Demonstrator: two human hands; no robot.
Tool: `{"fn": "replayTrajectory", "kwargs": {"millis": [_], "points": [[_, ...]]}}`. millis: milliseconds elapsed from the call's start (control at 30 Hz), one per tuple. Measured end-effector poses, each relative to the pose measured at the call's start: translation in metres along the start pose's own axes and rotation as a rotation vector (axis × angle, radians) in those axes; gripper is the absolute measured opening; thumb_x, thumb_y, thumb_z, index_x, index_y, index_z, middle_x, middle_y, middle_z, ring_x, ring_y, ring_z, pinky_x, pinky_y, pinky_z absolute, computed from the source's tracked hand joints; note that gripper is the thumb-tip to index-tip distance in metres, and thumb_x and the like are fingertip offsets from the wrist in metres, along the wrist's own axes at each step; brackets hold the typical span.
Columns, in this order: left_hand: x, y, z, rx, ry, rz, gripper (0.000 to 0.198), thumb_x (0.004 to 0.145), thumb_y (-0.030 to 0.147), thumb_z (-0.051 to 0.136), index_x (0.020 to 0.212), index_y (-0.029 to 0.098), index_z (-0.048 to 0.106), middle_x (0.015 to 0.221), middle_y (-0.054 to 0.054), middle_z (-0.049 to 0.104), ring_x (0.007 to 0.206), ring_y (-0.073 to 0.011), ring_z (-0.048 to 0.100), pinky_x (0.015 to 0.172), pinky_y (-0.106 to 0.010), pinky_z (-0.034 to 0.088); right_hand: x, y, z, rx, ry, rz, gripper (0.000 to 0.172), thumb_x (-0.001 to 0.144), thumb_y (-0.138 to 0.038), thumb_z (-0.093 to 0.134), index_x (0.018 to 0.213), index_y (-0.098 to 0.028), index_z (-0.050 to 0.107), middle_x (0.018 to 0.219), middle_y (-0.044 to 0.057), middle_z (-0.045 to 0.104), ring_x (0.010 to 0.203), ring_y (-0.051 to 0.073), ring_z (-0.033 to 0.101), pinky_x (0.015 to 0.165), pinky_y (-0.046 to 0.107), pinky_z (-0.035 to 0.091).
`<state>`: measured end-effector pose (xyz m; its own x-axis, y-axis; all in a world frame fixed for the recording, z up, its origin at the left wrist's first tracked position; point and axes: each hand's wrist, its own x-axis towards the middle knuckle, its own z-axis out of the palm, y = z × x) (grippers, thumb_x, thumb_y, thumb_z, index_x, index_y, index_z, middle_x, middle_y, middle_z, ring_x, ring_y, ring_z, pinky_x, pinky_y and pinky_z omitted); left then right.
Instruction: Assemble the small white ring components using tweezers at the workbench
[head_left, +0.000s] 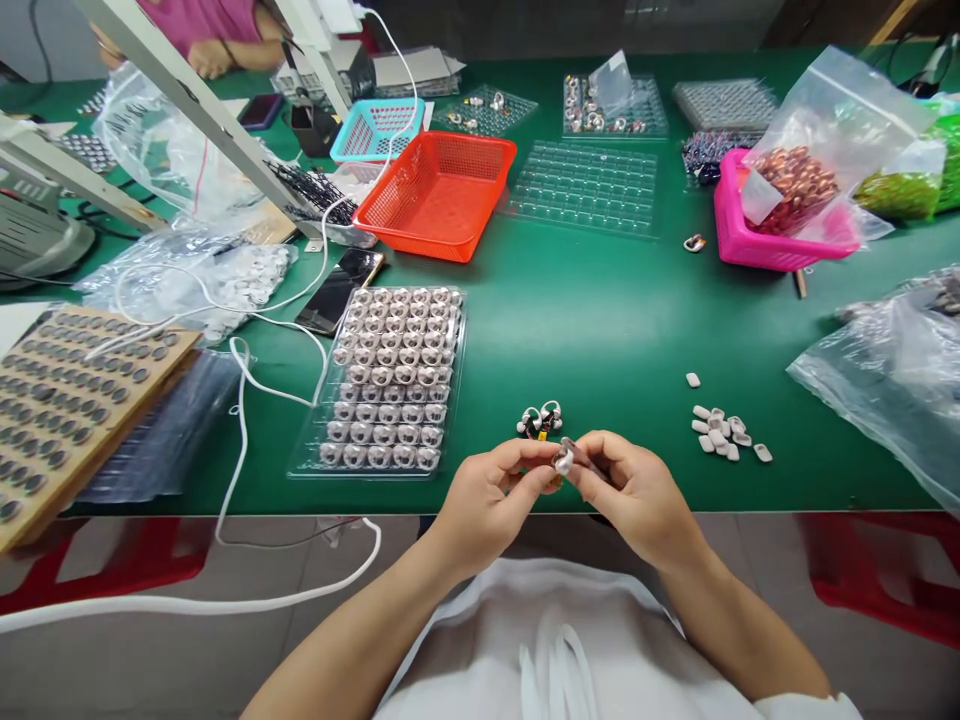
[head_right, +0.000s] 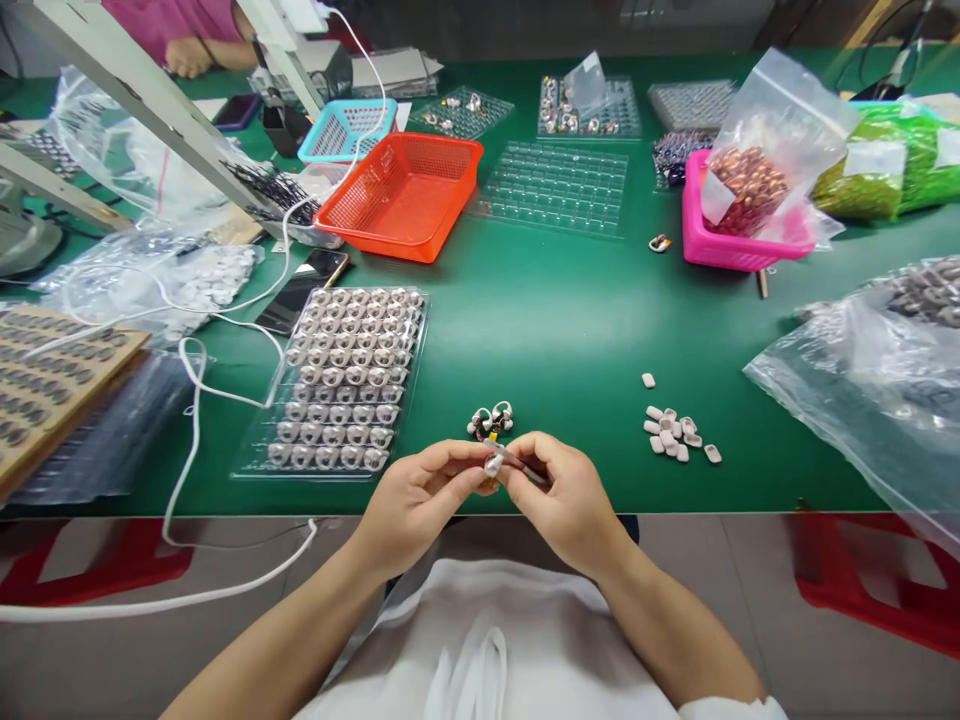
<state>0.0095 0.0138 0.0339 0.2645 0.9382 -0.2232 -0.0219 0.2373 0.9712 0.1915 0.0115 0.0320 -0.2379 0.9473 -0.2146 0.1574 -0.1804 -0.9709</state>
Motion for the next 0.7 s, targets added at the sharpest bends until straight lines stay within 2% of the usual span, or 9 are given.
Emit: {"fn": "replayTrajectory", "kwargs": {"millis": [133,433,567,700], "points": [[0.001,-0.005,-0.004,0.129,0.006,0.135,0.014,0.088,0.019,0.07,0.1,0.018,0.075,0.098,-0.005,0.08,0.089,-0.0192,0.076,0.082,-0.027,0.061,0.002,0.006,-0.001,0.094,-0.031,0.055,0.016,0.093,-0.034,0.065,0.087,-0.02,0.061,0.071,-0.004,0.05,0.063,0.012,0.041,0.056,0.024,0.034],[0.003,-0.01,-0.011,0.507,0.029,0.495,0.015,0.089,0.008,0.064,0.101,0.015,0.071,0.087,-0.005,0.078,0.078,-0.0158,0.074,0.074,-0.023,0.056,0.006,0.01,-0.003,0.186,-0.083,0.096,0.018,0.09,-0.035,0.069,0.086,-0.018,0.063,0.074,-0.002,0.053,0.066,0.012,0.044,0.058,0.025,0.037],[0.003,-0.007,-0.012,0.59,0.009,0.518,0.015,0.092,0.009,0.061,0.101,0.018,0.07,0.085,-0.004,0.078,0.077,-0.0166,0.073,0.074,-0.025,0.055,0.006,0.008,-0.001,0.225,-0.073,0.085,0.02,0.09,-0.037,0.069,0.085,-0.018,0.064,0.073,-0.002,0.054,0.065,0.012,0.046,0.058,0.024,0.039],[0.002,-0.003,-0.012,0.639,-0.014,0.446,0.014,0.094,0.014,0.059,0.1,0.021,0.07,0.088,-0.004,0.079,0.08,-0.0184,0.073,0.077,-0.027,0.055,0.007,0.008,0.002,0.213,-0.058,0.061,0.023,0.09,-0.04,0.068,0.084,-0.018,0.063,0.073,-0.002,0.055,0.066,0.012,0.047,0.06,0.024,0.041]]}}
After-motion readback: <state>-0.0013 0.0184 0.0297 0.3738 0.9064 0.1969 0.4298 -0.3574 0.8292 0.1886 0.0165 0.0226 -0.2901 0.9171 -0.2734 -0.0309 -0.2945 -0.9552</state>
